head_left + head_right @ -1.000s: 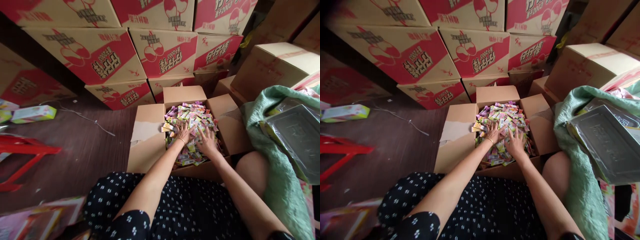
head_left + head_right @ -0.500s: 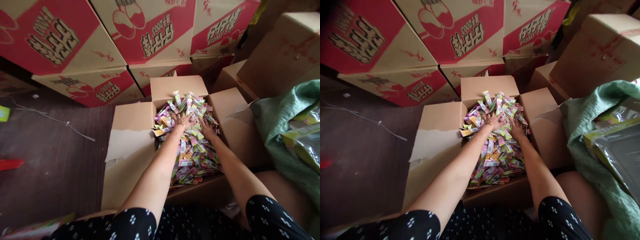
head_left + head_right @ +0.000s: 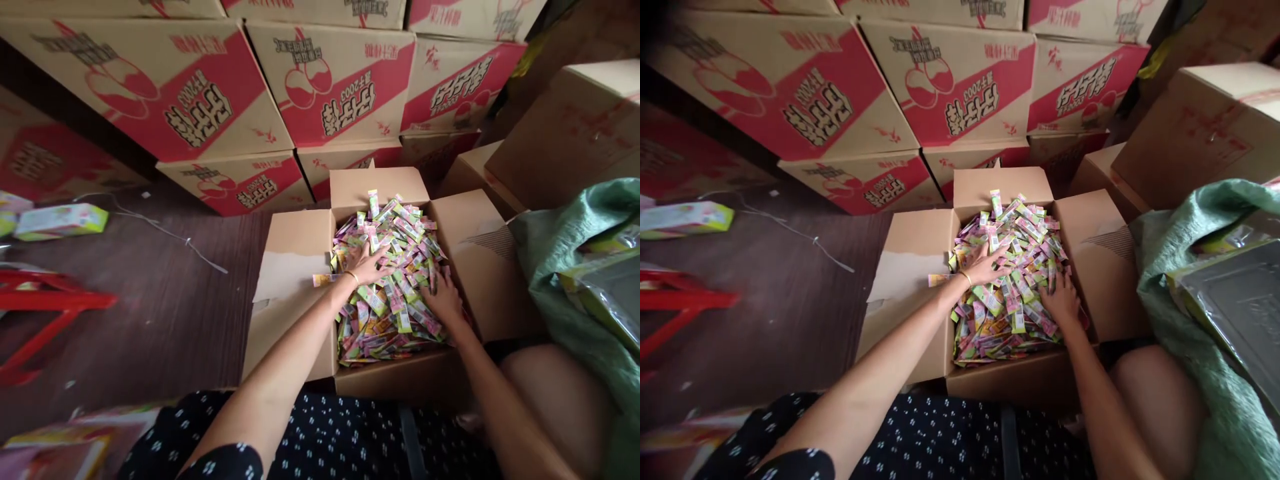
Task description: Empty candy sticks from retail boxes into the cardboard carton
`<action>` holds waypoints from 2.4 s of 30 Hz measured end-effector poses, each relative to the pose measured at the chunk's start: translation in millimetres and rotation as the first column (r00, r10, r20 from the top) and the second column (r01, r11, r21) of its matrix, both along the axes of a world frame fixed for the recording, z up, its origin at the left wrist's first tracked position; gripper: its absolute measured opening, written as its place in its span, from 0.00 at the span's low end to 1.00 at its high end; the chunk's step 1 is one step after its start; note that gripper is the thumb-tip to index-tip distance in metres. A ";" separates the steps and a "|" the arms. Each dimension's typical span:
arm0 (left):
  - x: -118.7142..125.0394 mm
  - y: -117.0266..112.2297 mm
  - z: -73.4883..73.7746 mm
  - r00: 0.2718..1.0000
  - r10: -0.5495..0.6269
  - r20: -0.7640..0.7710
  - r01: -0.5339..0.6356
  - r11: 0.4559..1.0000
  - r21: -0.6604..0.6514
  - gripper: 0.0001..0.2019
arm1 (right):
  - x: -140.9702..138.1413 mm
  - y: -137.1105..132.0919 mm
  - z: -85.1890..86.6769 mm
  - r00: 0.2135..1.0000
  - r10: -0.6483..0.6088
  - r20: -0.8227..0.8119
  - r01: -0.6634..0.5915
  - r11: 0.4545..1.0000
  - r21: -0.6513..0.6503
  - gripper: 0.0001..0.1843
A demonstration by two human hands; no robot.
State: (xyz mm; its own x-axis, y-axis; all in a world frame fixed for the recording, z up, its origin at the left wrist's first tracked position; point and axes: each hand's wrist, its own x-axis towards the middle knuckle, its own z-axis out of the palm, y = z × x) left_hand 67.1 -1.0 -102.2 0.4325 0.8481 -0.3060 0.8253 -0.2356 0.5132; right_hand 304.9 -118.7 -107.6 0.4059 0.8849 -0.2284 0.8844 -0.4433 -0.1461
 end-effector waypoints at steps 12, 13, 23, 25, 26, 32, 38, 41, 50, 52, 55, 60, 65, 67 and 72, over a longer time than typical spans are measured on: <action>37.1 139.4 14.5 0.954 0.263 0.142 -0.282 0.950 0.135 0.37 | -36.8 -100.0 -43.1 0.851 0.388 0.354 -0.508 0.778 0.369 0.32; 48.2 141.9 10.6 0.971 0.199 0.133 -0.214 0.970 0.112 0.36 | -35.8 -97.9 -43.0 0.841 0.398 0.366 -0.526 0.760 0.383 0.30; 86.3 78.4 8.7 0.955 -0.295 0.036 0.293 0.955 0.033 0.37 | -32.0 -90.5 -37.0 0.875 0.403 0.267 -0.484 0.745 0.459 0.23; 60.2 59.2 24.4 0.969 -0.238 0.068 0.232 0.969 0.091 0.35 | -30.4 -90.0 -38.8 0.885 0.398 0.243 -0.466 0.755 0.461 0.23; 44.2 47.7 30.5 0.972 -0.226 0.058 0.219 0.971 0.099 0.34 | -29.5 -89.9 -39.6 0.890 0.395 0.226 -0.455 0.762 0.460 0.24; -55.0 -27.1 18.0 0.981 0.072 -0.183 -0.051 0.992 0.119 0.35 | -27.4 -90.8 -36.4 0.896 0.403 0.189 -0.444 0.778 0.445 0.33; -13.8 -80.6 -24.9 0.932 0.321 -0.168 -0.326 0.946 -0.002 0.34 | -38.5 -80.7 -30.0 0.843 0.513 0.159 -0.533 0.837 0.125 0.28; 24.4 -90.8 -28.6 0.901 0.423 -0.094 -0.430 0.899 -0.083 0.33 | -40.4 -73.0 -28.2 0.861 0.498 0.107 -0.505 0.861 0.058 0.25; 14.2 -88.3 3.0 0.972 0.222 0.080 -0.235 0.937 0.259 0.38 | -57.2 -64.2 81.4 0.938 0.330 0.110 -0.342 0.932 0.120 0.15; 24.5 -95.2 -5.4 0.999 -0.025 -0.027 0.030 0.974 0.223 0.38 | -45.6 -60.1 122.8 0.940 0.275 0.201 -0.320 0.916 0.240 0.17; 33.1 -99.5 -23.7 0.969 -0.155 -0.191 0.185 0.971 0.149 0.33 | 1.4 -61.0 181.9 0.929 0.076 0.363 -0.237 0.874 0.424 0.25; 25.0 -92.3 -32.6 0.962 -0.109 -0.249 0.154 0.974 0.167 0.34 | 112.9 -86.2 236.2 0.875 -0.227 0.428 0.014 0.895 0.446 0.52; 19.9 -100.5 -13.3 0.992 0.020 -0.128 0.013 0.969 0.248 0.33 | 177.9 -131.8 249.3 0.829 -0.218 0.514 0.053 0.947 0.317 0.56; 31.0 -110.4 3.3 0.998 0.062 -0.006 -0.056 0.940 0.336 0.31 | 192.8 -151.9 252.5 0.781 -0.285 0.556 0.073 0.926 0.372 0.54; 101.3 -162.0 89.1 0.893 -0.214 0.396 0.053 0.924 0.380 0.28 | 219.1 -196.4 247.8 0.672 -0.460 0.580 0.157 0.854 0.496 0.48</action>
